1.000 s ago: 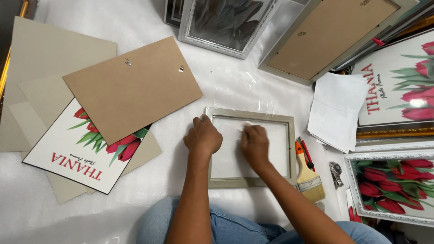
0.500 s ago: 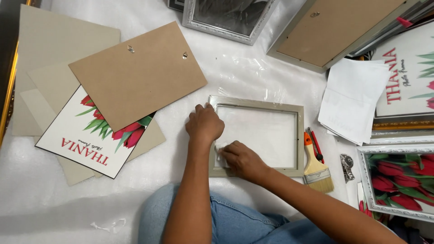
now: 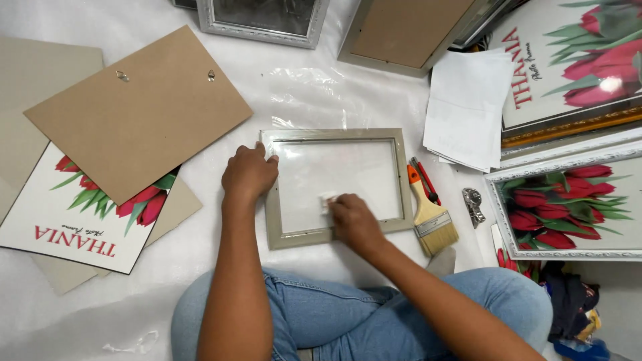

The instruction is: Cleaning and preparing a picture frame using a brush and cloth

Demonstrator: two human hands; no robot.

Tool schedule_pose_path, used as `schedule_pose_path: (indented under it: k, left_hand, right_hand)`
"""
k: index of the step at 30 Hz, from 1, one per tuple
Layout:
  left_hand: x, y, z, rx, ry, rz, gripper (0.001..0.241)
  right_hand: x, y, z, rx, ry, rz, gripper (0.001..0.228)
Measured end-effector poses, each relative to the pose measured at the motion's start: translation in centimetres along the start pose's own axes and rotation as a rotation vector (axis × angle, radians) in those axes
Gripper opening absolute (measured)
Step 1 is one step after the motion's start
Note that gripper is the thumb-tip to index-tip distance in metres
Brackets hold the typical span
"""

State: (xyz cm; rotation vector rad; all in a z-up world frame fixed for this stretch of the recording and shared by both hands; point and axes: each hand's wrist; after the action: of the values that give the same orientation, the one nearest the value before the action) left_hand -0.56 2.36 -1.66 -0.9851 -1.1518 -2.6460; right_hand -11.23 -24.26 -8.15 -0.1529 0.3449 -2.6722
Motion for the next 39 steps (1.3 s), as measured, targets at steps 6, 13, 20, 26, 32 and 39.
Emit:
schedule_pose_path:
  k: [6, 13, 20, 26, 32, 39]
  left_hand:
    - [-1.2, -0.6, -0.2, -0.064, 0.028, -0.010, 0.064]
    - [-0.9, -0.9, -0.5, -0.050, 0.117, -0.058, 0.056]
    - [-1.7, -1.4, -1.0, -0.110, 0.193, -0.042, 0.048]
    - [-0.9, -0.8, -0.4, -0.047, 0.249, -0.075, 0.043]
    - [0.0, 0.1, -0.2, -0.061, 0.258, -0.041, 0.045]
    - [0.2, 2.6, 0.6, 0.006, 0.227, 0.158, 0.047]
  right_hand:
    - [2.7, 8.1, 5.1, 0.045, -0.184, -0.483, 0.015]
    - [0.0, -3.9, 5.6, -0.244, -0.242, -0.252, 0.037]
    - [1.5, -4.3, 9.3, 0.051, -0.539, 0.043, 0.072]
    - [2.0, -2.9, 7.7, 0.175, -0.504, 0.045, 0.091]
    - [-1.5, -2.7, 6.8, 0.188, -0.318, 0.063, 0.065]
    - [-3.0, -1.4, 4.6, -0.280, -0.101, 0.083, 0.051]
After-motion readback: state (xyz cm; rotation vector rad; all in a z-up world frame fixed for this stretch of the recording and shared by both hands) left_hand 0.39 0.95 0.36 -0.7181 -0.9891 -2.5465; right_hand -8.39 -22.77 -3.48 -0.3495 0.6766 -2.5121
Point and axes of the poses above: each hand's wrist, its own x-axis away from the middle knuckle, its own z-axis out of the back of the hand, y = z × x, and after that the axes turned 9 degrees about -y, right-handed
